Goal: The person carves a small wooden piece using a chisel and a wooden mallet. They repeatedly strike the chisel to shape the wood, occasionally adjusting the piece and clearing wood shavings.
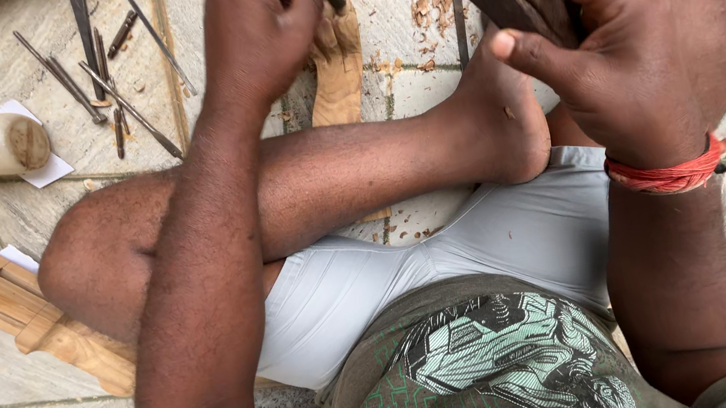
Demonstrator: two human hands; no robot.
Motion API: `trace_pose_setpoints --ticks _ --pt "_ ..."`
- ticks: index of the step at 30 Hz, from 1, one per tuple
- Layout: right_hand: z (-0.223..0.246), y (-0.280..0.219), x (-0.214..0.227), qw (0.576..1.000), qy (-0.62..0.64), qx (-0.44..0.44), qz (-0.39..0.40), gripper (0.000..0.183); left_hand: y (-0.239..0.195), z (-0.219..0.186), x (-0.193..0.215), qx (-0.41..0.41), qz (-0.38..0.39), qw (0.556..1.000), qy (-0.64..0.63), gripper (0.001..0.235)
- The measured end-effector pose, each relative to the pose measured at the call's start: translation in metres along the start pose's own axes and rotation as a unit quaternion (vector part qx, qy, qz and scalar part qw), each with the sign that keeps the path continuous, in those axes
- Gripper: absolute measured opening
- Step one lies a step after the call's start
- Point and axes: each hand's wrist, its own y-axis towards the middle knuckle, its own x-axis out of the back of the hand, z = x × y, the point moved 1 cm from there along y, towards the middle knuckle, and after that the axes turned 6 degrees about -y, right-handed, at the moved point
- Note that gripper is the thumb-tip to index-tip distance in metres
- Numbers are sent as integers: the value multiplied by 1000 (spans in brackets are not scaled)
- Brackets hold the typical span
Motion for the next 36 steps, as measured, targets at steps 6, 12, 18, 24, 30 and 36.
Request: trace_pose_setpoints --ticks 6,12,18,24,30,36 --pt "-41 -9 -6 988 107 -111 -28 76 -3 5 -13 -26 -79 975 204 10" --pt "-63 -3 -7 970 192 -143 -35 79 -7 21 41 340 61 890 299 17" --pt "-63 6 -13 984 111 -136 -44 83 -23 28 48 570 152 779 213 30" --pt "-57 3 -13 978 146 -139 -55 77 -15 37 43 548 147 781 260 28" --pt "-60 5 -13 975 151 -155 -55 76 -24 47 41 597 42 799 62 21" --pt "-60 5 -13 975 151 -156 -54 74 -19 51 37 528 94 841 72 14"
